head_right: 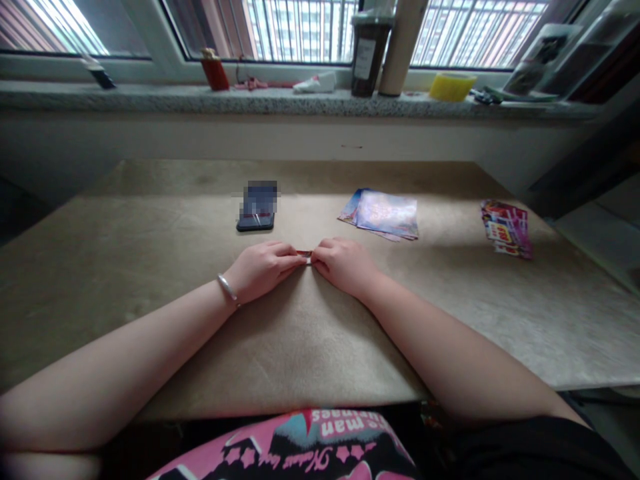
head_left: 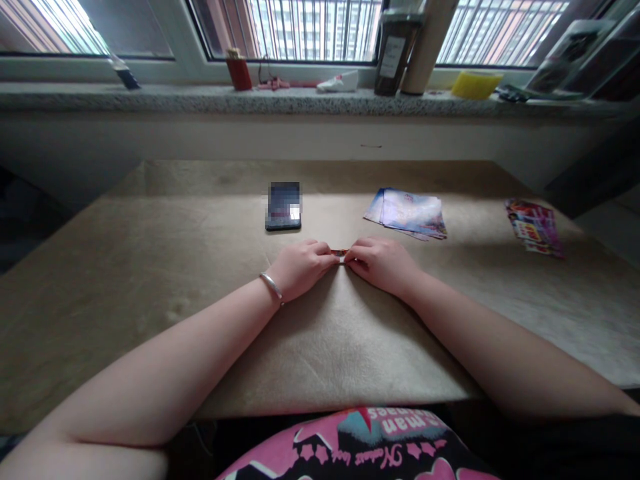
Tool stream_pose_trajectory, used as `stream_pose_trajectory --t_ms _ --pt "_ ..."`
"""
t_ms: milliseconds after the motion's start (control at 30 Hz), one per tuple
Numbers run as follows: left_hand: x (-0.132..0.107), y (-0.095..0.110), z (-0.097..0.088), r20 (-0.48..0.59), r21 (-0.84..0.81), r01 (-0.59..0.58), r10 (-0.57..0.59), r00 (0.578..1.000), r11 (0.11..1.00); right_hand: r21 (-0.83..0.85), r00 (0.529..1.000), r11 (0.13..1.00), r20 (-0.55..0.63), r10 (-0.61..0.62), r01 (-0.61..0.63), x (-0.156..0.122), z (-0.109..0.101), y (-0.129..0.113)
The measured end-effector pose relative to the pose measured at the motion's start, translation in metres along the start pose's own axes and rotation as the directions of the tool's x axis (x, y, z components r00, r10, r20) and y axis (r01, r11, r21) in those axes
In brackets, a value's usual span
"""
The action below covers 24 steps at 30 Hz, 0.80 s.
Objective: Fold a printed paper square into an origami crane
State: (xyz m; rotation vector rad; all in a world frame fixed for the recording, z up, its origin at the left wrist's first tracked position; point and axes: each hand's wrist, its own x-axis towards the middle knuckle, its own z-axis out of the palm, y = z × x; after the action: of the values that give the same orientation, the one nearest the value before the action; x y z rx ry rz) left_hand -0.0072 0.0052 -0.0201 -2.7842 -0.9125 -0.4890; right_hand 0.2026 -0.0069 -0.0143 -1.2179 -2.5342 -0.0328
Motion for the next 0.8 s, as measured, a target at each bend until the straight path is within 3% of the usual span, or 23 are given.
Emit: stream_pose_trajectory --t_ms 333,800 --pt "0.0008 -0.0016 0.0028 -0.016 -0.005 -0.004 0.004 1.000 1.000 0.019 0.988 0.988 0.011 0.153 -0.153 0.0009 -0.0003 -0.0068" --pt "0.0009 0.0024 -0.0017 0.035 0.018 0.023 -0.024 0.999 1.000 0.153 0.980 0.968 0.037 0.195 -0.199 0.0032 0.0012 -0.0053"
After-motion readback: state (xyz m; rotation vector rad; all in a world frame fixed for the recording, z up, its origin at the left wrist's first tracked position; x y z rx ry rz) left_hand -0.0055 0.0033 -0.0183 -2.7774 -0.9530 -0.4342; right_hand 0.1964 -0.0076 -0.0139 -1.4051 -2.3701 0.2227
